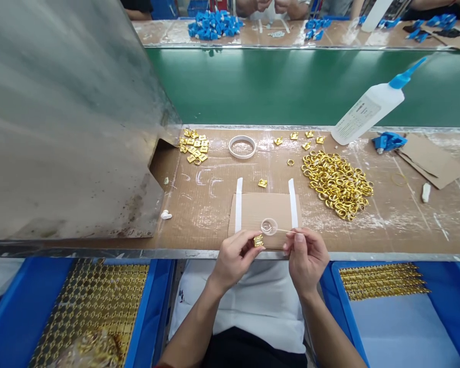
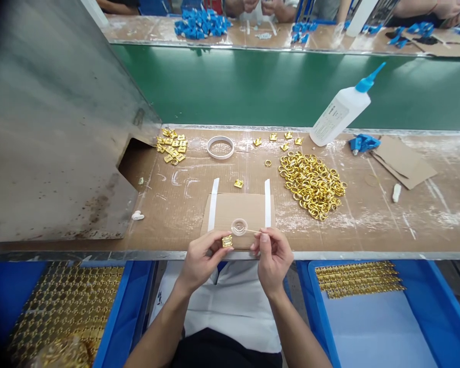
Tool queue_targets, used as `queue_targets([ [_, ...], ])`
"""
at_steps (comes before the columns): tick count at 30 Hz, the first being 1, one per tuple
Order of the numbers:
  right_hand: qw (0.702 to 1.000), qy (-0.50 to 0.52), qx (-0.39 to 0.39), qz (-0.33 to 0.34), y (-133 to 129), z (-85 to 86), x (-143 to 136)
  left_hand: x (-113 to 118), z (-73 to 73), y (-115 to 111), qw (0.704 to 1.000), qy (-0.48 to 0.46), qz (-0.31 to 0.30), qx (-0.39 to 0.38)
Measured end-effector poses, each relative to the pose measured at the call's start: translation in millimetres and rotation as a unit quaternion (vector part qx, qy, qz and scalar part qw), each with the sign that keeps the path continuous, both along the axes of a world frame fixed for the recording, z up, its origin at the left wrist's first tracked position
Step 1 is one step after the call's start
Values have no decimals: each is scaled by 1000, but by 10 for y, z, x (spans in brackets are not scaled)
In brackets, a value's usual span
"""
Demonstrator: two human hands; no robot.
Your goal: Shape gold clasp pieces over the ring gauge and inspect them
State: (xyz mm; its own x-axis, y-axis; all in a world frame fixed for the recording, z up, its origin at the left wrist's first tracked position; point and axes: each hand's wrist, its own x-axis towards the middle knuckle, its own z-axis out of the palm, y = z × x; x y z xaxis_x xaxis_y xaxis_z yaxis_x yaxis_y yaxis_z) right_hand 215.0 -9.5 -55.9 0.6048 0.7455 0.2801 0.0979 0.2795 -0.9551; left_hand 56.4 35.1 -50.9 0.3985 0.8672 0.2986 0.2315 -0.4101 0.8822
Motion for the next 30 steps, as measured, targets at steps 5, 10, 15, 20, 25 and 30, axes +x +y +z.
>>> queue_targets([
  [5, 995, -86, -49, 11, 33, 0, -26, -52, 4, 2, 998, -59, 17, -7],
  [10, 973, -216, -81, 15, 58, -8, -30, -55, -56, -40, 994, -83, 65, -15],
  [15, 957, -279, -83, 4, 87, -7, -43, -35, -93, -61, 990, -88, 106, 0],
  [20, 956, -286, -65, 4, 97, -17, -49, -48, -63, -54, 992, -84, 95, -9],
  [25, 960, -274, -62, 5, 98, -25, -55, -41, 11, -18, 991, -59, 53, -104],
  [30, 955, -291, -49, -6, 96, -5, -59, 22, 115, 21, 985, -31, 12, -169],
])
